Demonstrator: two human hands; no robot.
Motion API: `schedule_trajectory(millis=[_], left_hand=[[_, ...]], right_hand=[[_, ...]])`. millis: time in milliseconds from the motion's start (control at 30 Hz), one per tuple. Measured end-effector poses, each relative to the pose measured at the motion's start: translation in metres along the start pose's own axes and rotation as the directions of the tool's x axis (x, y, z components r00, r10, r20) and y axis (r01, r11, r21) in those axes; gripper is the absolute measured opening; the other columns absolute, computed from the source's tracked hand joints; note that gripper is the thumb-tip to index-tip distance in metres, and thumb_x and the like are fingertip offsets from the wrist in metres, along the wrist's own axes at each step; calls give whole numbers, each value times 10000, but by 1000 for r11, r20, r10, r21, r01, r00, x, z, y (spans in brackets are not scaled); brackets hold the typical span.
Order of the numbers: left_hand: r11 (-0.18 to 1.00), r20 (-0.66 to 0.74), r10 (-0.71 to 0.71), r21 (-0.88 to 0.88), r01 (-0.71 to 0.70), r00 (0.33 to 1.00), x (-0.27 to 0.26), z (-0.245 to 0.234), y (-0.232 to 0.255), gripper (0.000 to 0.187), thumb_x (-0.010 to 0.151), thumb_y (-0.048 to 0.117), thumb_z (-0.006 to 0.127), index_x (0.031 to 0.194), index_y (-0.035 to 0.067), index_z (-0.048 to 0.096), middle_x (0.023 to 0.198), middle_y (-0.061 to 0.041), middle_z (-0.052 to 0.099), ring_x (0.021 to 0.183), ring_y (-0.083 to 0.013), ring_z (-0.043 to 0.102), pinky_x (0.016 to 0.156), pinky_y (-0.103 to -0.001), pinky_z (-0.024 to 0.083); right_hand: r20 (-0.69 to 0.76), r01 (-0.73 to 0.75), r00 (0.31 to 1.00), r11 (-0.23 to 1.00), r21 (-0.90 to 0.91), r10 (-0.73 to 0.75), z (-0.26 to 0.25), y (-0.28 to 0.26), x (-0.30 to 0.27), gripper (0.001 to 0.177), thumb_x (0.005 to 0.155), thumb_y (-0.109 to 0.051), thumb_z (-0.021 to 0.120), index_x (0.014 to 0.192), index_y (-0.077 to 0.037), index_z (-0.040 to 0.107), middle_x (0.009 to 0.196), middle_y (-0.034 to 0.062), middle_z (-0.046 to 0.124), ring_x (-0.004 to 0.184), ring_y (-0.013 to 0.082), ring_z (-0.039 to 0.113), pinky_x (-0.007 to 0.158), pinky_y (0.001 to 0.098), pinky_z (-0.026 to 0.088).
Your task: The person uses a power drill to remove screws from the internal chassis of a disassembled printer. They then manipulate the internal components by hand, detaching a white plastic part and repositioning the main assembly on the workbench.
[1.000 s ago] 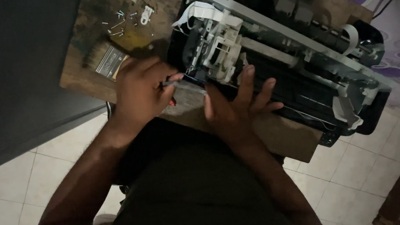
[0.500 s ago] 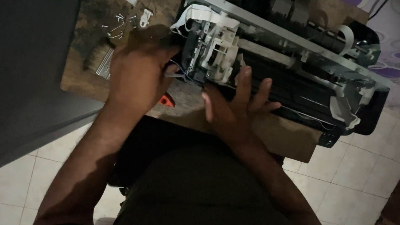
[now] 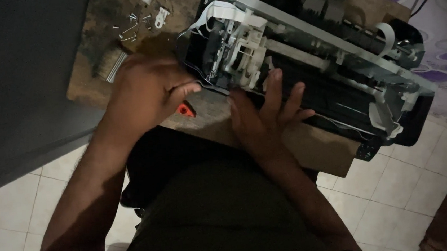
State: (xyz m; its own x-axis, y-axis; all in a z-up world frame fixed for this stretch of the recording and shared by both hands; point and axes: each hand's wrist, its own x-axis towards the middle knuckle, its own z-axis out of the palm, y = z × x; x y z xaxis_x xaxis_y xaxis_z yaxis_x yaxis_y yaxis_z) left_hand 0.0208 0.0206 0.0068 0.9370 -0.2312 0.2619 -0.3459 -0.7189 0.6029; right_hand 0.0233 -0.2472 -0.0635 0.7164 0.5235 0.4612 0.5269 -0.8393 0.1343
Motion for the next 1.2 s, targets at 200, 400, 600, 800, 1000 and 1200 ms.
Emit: schedule_trajectory(millis=[200,400,600,800,1000,1200], left_hand=[[983,118,-157,111,144,980,-2,0,-6,298,1020,332,729,800,131,719,729,-13,655,664,-232,608,640,-434,460],[968,100,-243,-42,248,965,2,-3,-1,190,1031,265,706,975,124,822,764,-4,766,619,-151,678,578,-358,481],[926,68,-378,22,378,923,8,11,-3,185,958,269,766,941,90,810,844,-65,776,698,-248,703,582,-450,512],[847,28,-491,247,470,871,18,9,3,227,944,436,827,925,210,823,813,6,773,690,-211,703,600,-441,515],[920,-55,-264,286,268,963,15,19,-6,136,857,283,891,885,182,804,899,-28,725,840,-252,662,736,-464,496],[933,-83,-149,318,168,985,23,16,-4,211,747,242,952,791,168,760,959,-25,734,845,-307,680,638,-458,520]], right_hand=[[-232,-28,973,995,-98,4,0,-12,21,68,1121,-409,782,1146,-401,846,1646,180,303,1588,428,108,1270,585,-180],[-79,18,997,995,-102,-26,-4,-5,10,153,1151,-466,777,1262,-367,809,1739,174,150,1627,435,-11,1273,614,-186],[-154,8,988,994,-111,-25,-3,-8,15,109,1150,-435,741,1154,-376,833,1707,183,232,1614,447,57,1286,594,-179],[-51,1,999,999,-47,-4,-3,-4,7,163,1134,-414,791,1291,-383,826,1746,160,115,1631,421,-47,1263,600,-207],[-144,-6,990,999,-40,1,1,-8,12,113,1101,-397,888,1202,-358,856,1696,187,219,1612,432,21,1258,606,-201],[-224,9,974,996,-85,-28,2,-9,19,24,1105,-411,882,1123,-400,872,1672,215,259,1597,460,63,1262,616,-186]])
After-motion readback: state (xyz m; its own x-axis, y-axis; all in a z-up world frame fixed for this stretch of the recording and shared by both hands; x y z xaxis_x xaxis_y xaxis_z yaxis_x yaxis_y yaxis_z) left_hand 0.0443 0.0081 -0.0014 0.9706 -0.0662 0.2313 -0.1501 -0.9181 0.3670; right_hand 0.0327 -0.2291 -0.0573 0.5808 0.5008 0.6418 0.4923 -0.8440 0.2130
